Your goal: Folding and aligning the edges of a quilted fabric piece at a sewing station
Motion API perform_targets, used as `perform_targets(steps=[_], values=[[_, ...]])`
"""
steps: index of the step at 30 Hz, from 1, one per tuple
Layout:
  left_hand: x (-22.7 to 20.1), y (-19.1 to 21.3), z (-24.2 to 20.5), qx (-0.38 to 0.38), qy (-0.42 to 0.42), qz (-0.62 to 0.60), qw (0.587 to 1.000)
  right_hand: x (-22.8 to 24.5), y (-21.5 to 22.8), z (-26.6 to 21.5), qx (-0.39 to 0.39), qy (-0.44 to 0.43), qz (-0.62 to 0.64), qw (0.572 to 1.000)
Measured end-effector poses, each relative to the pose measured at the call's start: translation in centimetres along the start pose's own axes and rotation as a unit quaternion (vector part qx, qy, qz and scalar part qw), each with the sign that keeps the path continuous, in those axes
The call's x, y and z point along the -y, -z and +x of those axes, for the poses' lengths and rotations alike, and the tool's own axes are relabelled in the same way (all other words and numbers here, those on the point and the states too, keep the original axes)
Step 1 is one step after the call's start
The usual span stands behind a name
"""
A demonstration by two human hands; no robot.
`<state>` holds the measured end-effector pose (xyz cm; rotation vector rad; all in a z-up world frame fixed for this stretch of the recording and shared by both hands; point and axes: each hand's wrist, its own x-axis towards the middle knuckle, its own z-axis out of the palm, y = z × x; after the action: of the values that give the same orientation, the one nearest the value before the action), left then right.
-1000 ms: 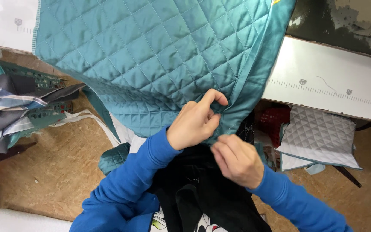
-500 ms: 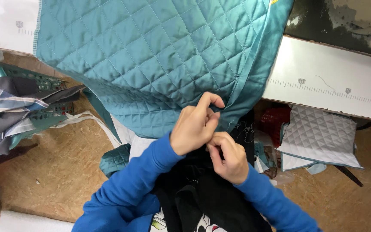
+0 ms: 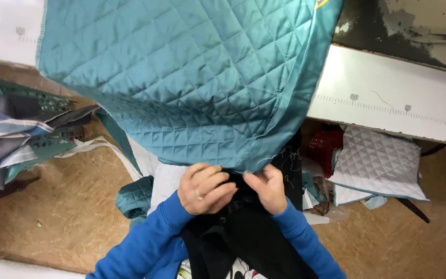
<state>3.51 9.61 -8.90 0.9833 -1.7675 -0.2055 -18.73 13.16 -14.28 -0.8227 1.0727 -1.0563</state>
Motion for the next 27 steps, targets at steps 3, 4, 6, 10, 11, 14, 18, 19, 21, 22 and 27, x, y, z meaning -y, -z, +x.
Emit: perform_targets(steps=[3, 4, 6, 10, 11, 14, 18, 19, 21, 22, 27], values=[[1.4, -0.1, -2.2, 0.002, -0.084, 0.119, 0.989, 4.7, -4.6, 0.2, -0.009, -0.016, -0.031, 0.999], [2.0, 0.3, -2.6, -0.017, -0.109, 0.134, 0.985, 6.4, -6.4, 0.0, 0.002, -0.006, 0.024, 1.000], [1.3, 2.2, -0.4, -0.036, -0.134, 0.153, 0.978, 9.1, -8.7, -0.7, 0.018, 0.004, 0.080, 0.997], [-1.6, 7.2, 2.5, 0.068, 0.042, 0.003, 0.997, 13.9, -10.2, -0.6, 0.074, -0.004, 0.036, 0.997], [-1.8, 8.3, 1.3, 0.182, 0.199, -0.052, 0.962, 15.2, -10.8, -0.1, 0.144, 0.040, 0.023, 0.988], [-3.9, 10.7, 7.7, 0.079, 0.336, -0.269, 0.899, 18.8, -15.1, 2.1, 0.062, 0.262, -0.222, 0.937], [-3.6, 10.8, 5.1, 0.050, 0.481, -0.386, 0.785, 18.8, -15.2, 2.2, 0.034, 0.377, -0.340, 0.861], [-3.6, 11.0, 5.2, 0.051, 0.497, -0.391, 0.773, 18.9, -15.3, 2.4, 0.046, 0.400, -0.350, 0.846], [-3.6, 11.1, 5.5, 0.051, 0.513, -0.397, 0.759, 19.1, -15.1, 2.5, 0.059, 0.421, -0.362, 0.829], [-3.5, 11.2, 5.7, 0.066, 0.483, -0.388, 0.782, 19.1, -14.9, 2.6, 0.054, 0.421, -0.377, 0.823], [-3.4, 11.6, 7.3, 0.104, 0.431, -0.374, 0.815, 20.2, -14.8, 3.6, 0.053, 0.464, -0.446, 0.764]])
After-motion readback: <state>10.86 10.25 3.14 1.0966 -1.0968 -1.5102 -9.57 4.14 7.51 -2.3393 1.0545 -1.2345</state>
